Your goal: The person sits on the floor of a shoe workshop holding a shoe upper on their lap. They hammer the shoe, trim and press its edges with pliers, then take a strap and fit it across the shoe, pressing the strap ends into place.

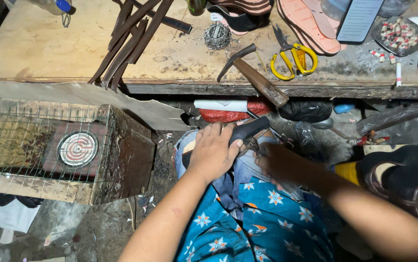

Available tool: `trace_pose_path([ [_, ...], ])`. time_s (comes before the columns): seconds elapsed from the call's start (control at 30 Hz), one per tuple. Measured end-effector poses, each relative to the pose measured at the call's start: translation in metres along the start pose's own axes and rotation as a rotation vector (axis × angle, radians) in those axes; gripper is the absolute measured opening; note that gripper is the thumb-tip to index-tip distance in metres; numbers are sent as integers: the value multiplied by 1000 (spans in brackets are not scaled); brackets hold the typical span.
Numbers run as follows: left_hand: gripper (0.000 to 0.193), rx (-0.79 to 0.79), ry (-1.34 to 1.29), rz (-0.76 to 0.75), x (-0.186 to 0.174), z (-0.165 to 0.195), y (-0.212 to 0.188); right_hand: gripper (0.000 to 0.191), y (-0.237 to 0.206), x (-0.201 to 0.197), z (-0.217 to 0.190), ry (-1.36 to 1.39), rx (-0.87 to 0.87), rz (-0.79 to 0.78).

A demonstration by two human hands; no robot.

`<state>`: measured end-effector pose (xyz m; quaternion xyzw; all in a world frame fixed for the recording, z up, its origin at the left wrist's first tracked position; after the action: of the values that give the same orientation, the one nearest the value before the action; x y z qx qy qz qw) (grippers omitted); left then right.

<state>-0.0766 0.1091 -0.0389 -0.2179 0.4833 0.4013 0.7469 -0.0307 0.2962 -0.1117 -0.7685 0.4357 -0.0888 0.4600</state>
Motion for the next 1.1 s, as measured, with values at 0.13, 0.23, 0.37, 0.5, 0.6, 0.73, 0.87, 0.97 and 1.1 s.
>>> trace_pose_path([
  [0.13, 56, -160, -101, -171, 6, -13, 13, 25, -15, -9, -31, -537, -558, 519],
  [0.23, 56, -166, -101, -196, 10, -15, 18, 26, -12, -5, -28, -555, -531, 452],
  [0.37, 57, -130, -30, -153, 12, -10, 18, 19, 3, 13, 5, 395, -37, -122],
  [0.5, 56, -129, -1, -158, 13, -6, 14, 40, -1, 17, 7, 216, -68, -145],
  [0.6, 61, -163, -55, -143, 11, -8, 15, 44, -9, 10, 2, -107, -237, 51],
  [0.73, 67, -263, -174, -219, 11, -19, 23, 29, -29, 6, -11, -548, -577, 435],
  [0.87, 69, -220, -107, -203, 9, -19, 26, 21, -39, 13, 4, -704, -268, 308],
  [0.97, 69, -199, -66, -216, 12, -17, 24, 54, -71, 30, 4, -748, -487, 282],
  [1.1, 68, -133, -14, -182, 14, -14, 23, 60, -75, 19, -12, -767, -527, 98],
])
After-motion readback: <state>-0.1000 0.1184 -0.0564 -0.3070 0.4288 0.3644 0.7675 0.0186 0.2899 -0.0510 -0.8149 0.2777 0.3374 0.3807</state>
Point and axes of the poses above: each hand's wrist, its own y-axis towards the middle knuckle, its own x-axis out of the palm, z = x × y, the point moved 5 cm from there along y, towards the middle knuckle, and after that the axes turned 9 degrees about -z, right-handed, at the moved point
